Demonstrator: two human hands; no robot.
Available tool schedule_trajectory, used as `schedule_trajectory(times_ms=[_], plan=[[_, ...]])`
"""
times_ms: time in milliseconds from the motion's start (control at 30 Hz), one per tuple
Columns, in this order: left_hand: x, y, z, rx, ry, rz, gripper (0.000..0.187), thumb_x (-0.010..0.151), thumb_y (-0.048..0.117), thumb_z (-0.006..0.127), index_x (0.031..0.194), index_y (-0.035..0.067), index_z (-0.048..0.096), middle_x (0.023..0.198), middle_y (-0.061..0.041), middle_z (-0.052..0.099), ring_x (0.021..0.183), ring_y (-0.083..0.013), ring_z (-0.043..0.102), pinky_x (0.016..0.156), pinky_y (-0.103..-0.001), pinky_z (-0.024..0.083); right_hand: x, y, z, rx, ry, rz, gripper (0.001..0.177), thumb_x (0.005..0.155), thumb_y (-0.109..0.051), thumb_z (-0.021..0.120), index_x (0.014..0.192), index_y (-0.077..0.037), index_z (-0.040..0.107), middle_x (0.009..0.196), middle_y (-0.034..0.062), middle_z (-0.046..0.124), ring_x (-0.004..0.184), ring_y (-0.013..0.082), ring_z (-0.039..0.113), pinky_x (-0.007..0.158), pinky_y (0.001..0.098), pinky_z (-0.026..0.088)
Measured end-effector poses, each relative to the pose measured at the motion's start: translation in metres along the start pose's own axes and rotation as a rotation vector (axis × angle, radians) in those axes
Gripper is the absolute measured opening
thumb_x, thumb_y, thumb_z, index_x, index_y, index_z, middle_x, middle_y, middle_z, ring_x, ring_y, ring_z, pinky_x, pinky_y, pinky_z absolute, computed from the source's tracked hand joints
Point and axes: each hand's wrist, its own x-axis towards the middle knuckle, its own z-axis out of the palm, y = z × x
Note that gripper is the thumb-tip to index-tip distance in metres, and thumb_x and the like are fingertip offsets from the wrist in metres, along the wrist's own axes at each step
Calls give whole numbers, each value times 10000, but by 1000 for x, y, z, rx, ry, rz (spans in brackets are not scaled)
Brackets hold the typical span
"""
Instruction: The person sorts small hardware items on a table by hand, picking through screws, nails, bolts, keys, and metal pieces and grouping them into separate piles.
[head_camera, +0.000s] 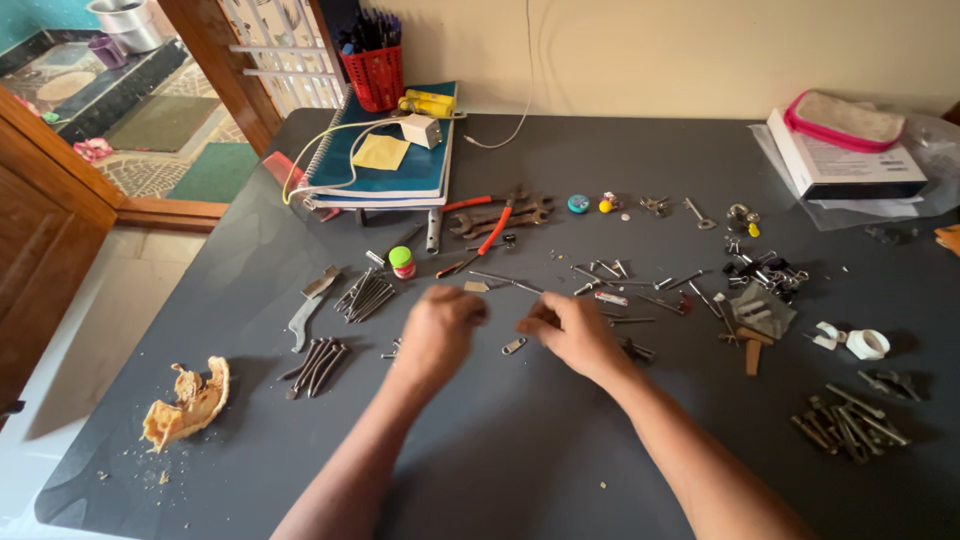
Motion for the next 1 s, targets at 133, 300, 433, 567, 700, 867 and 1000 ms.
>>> schedule_trajectory(times_ms=[133, 300, 433, 567, 700, 867, 1000], plan=[[1, -22, -41, 206, -64, -64, 95, 746, -5, 702, 803, 47, 759, 845, -140, 716, 874, -340, 682, 798, -425, 552, 8, 21, -31, -353, 346, -167, 94, 844, -161, 786, 883, -91, 737, 797, 82, 744, 712, 258, 715, 624, 381, 534], [0, -28, -60, 110, -489, -324, 173, 723, 13, 683, 854, 83, 773, 801, -110, 747, 774, -271, 762, 751, -385, 589, 15, 72, -74, -450, 539, -78, 78, 872, -97, 753, 947, -121, 750, 886, 94, 739, 793, 309, 709, 678, 414, 538], [-1, -24, -60, 254, -576, -275, 166, 760, 21, 673, 832, 108, 793, 831, -107, 741, 835, -283, 739, 787, -401, 572, 13, 99, -81, -478, 630, 16, 79, 870, -83, 747, 931, -132, 756, 920, 92, 729, 877, 315, 696, 735, 421, 543], [-1, -23, -57, 277, -602, -305, 222, 736, 2, 674, 844, 140, 809, 881, -87, 747, 906, -281, 721, 825, -401, 560, 16, 102, -78, -592, 708, -90, 84, 838, -81, 760, 882, -153, 762, 887, 72, 722, 922, 323, 667, 791, 443, 528], [-1, -29, -54, 320, -609, -191, 302, 714, -14, 649, 876, 175, 820, 876, -74, 750, 922, -274, 717, 856, -395, 551, 13, 92, -77, -649, 708, -93, 111, 822, -70, 763, 888, -159, 768, 863, 53, 710, 900, 313, 641, 798, 441, 521], [5, -24, -53, 376, -663, -282, 180, 829, 117, 660, 874, 177, 823, 902, -68, 742, 936, -280, 706, 842, -404, 549, 9, 82, -82, -747, 719, -126, 166, 795, -15, 753, 903, -138, 779, 894, 49, 702, 946, 305, 619, 805, 420, 525], [20, 1, -49, 410, -594, -267, 205, 805, 138, 659, 939, 197, 802, 945, -53, 746, 928, -274, 722, 806, -423, 567, 9, 84, -87, -746, 750, -151, 185, 758, -3, 748, 885, -133, 782, 889, 55, 699, 950, 308, 616, 841, 418, 524]])
